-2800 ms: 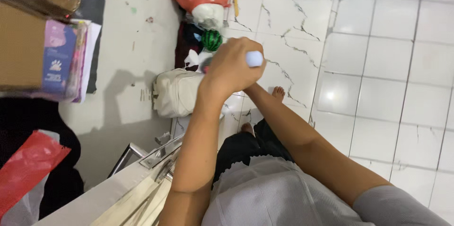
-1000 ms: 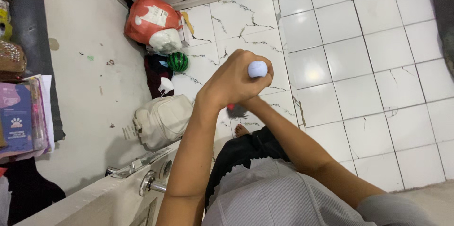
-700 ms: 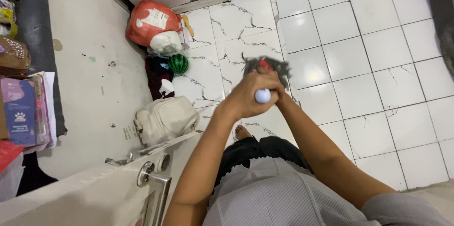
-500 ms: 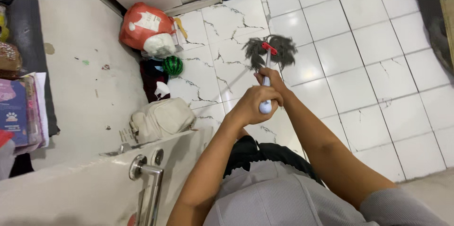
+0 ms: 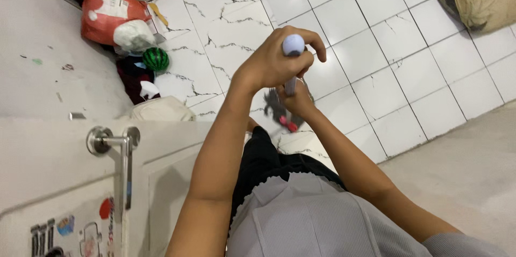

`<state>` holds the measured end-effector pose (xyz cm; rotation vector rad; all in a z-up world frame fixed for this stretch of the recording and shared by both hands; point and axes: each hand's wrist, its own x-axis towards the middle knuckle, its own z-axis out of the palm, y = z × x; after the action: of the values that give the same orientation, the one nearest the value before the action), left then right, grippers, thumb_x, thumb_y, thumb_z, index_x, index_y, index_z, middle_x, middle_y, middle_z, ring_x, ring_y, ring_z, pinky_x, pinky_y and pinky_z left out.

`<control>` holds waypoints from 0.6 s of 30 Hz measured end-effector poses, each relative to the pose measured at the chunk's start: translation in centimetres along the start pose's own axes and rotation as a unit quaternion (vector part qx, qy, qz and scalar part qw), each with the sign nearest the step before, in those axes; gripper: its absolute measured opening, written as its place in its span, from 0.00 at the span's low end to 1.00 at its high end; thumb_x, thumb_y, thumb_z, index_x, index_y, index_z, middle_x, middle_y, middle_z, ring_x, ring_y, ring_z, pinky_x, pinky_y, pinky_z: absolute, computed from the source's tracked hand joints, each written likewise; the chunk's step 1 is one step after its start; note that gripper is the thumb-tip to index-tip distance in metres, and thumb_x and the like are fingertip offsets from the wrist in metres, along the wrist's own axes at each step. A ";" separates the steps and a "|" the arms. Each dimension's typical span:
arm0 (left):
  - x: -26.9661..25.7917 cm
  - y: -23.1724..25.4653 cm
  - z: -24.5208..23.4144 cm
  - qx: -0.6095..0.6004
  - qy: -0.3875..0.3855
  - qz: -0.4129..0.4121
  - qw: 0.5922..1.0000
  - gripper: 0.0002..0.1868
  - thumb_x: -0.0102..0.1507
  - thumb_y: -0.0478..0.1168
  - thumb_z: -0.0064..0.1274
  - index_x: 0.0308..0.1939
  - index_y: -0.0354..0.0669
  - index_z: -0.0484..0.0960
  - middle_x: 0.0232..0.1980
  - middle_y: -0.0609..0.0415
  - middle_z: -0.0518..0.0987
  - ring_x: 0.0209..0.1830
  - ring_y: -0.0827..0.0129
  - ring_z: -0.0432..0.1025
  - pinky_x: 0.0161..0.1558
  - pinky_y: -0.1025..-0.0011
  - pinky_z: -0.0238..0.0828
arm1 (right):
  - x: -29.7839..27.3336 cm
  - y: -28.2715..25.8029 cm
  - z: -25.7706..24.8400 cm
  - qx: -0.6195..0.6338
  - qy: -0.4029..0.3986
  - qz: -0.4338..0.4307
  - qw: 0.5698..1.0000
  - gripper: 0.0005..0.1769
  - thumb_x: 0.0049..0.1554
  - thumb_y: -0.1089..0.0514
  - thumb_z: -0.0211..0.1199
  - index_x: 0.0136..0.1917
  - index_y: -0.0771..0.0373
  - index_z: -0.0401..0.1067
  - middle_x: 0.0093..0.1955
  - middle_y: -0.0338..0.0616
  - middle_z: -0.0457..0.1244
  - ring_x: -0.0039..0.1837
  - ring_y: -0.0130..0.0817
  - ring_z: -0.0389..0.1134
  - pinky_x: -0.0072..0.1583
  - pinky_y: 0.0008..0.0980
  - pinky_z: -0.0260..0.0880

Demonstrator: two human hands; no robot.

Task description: The person mops a tiled floor using a small handheld duster mop. They move the mop back and forth across the floor near a wooden cabinet and a bed, then continue into an adjacent area with an orange bucket and water bottles.

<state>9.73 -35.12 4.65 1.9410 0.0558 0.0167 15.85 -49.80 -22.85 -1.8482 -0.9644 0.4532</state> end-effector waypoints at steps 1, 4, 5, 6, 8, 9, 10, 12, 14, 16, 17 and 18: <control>0.0 0.2 1.4 -0.015 0.005 -0.009 1.000 0.14 0.53 0.38 0.45 0.35 0.42 0.86 0.18 0.56 0.77 0.18 0.74 0.72 0.27 0.71 0.73 | -1.6 -0.1 -0.6 -0.018 -0.012 0.045 0.999 0.14 0.61 0.55 0.60 0.36 0.64 0.69 0.32 0.46 0.63 0.36 0.38 0.63 0.42 0.40 0.63; -1.5 -0.4 4.1 -0.078 0.020 -0.045 0.996 0.14 0.55 0.39 0.43 0.33 0.40 0.85 0.18 0.57 0.75 0.19 0.76 0.73 0.27 0.71 0.74 | -5.2 -0.5 -1.0 -0.027 -0.062 0.116 0.991 0.23 0.63 0.52 0.60 0.29 0.64 0.65 0.26 0.49 0.58 0.30 0.42 0.57 0.38 0.41 0.59; -1.9 -0.3 4.6 -0.100 0.029 -0.058 0.993 0.14 0.57 0.39 0.42 0.32 0.39 0.85 0.18 0.58 0.74 0.20 0.76 0.73 0.27 0.71 0.75 | -5.9 -0.7 -1.2 -0.023 -0.082 0.126 0.988 0.24 0.63 0.52 0.59 0.29 0.65 0.64 0.25 0.49 0.57 0.29 0.43 0.56 0.37 0.41 0.59; -2.6 -0.1 4.8 -0.084 0.036 -0.068 0.993 0.14 0.56 0.39 0.43 0.31 0.39 0.85 0.18 0.57 0.75 0.20 0.75 0.72 0.27 0.71 0.74 | -6.7 -0.9 -1.1 -0.008 -0.089 0.122 0.988 0.24 0.63 0.52 0.59 0.29 0.65 0.65 0.25 0.49 0.57 0.29 0.42 0.56 0.37 0.42 0.59; -4.5 0.3 4.6 -0.050 0.054 -0.086 0.994 0.13 0.56 0.38 0.43 0.28 0.38 0.85 0.18 0.56 0.75 0.19 0.74 0.72 0.27 0.70 0.73 | -7.1 -1.2 0.0 0.022 -0.106 0.109 0.988 0.23 0.64 0.52 0.59 0.30 0.65 0.66 0.25 0.48 0.58 0.29 0.41 0.57 0.36 0.42 0.59; -5.3 0.8 4.6 -0.033 0.061 -0.071 0.995 0.13 0.56 0.39 0.44 0.28 0.39 0.85 0.19 0.55 0.76 0.20 0.74 0.72 0.28 0.69 0.74 | -6.9 -1.3 0.5 0.024 -0.106 0.085 0.990 0.19 0.63 0.52 0.59 0.35 0.64 0.68 0.27 0.47 0.60 0.31 0.40 0.60 0.38 0.41 0.62; -6.1 1.3 4.5 -0.016 0.069 -0.057 0.996 0.12 0.57 0.39 0.45 0.28 0.39 0.84 0.20 0.54 0.77 0.21 0.73 0.73 0.28 0.69 0.74 | -6.6 -1.5 1.0 0.026 -0.105 0.060 0.992 0.15 0.63 0.53 0.58 0.39 0.64 0.70 0.29 0.46 0.62 0.33 0.38 0.63 0.39 0.40 0.64; -7.7 2.2 4.4 0.028 0.081 -0.051 0.995 0.12 0.57 0.40 0.47 0.28 0.40 0.85 0.22 0.53 0.80 0.22 0.72 0.75 0.30 0.69 0.75 | -5.5 -1.6 2.2 0.124 -0.127 0.045 0.983 0.10 0.62 0.53 0.58 0.46 0.63 0.71 0.36 0.43 0.65 0.40 0.34 0.66 0.45 0.37 0.66; -8.3 3.0 5.1 0.082 0.090 -0.071 0.990 0.11 0.57 0.41 0.48 0.28 0.43 0.85 0.24 0.55 0.83 0.23 0.70 0.78 0.32 0.70 0.76 | -3.5 -1.4 3.0 0.308 -0.170 0.067 0.934 0.11 0.60 0.53 0.59 0.52 0.61 0.71 0.45 0.40 0.65 0.49 0.29 0.66 0.53 0.33 0.67; -9.6 2.4 5.5 0.091 0.106 -0.035 0.990 0.08 0.56 0.40 0.51 0.30 0.41 0.85 0.26 0.50 0.83 0.25 0.65 0.79 0.34 0.68 0.76 | -1.4 -0.4 4.2 0.479 -0.211 0.095 0.847 0.15 0.58 0.53 0.60 0.57 0.60 0.71 0.54 0.38 0.66 0.59 0.24 0.67 0.61 0.29 0.69; -10.3 1.8 5.9 0.094 0.112 -0.018 0.989 0.08 0.55 0.39 0.53 0.31 0.40 0.84 0.27 0.48 0.84 0.26 0.62 0.79 0.35 0.67 0.76 | -0.8 0.3 4.8 0.558 -0.228 0.112 0.790 0.18 0.58 0.53 0.61 0.60 0.60 0.70 0.59 0.36 0.66 0.63 0.22 0.67 0.66 0.27 0.69; -10.8 1.0 6.4 0.095 0.123 -0.009 0.988 0.07 0.55 0.38 0.53 0.33 0.40 0.84 0.29 0.48 0.84 0.29 0.61 0.79 0.36 0.67 0.76 | -0.1 1.3 5.2 0.535 -0.254 0.111 0.798 0.15 0.58 0.54 0.61 0.57 0.61 0.71 0.56 0.38 0.67 0.60 0.23 0.68 0.63 0.28 0.70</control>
<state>-0.79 -41.91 3.40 2.1194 0.2466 0.2468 12.91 -47.13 -26.43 -0.7740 -0.5741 1.3674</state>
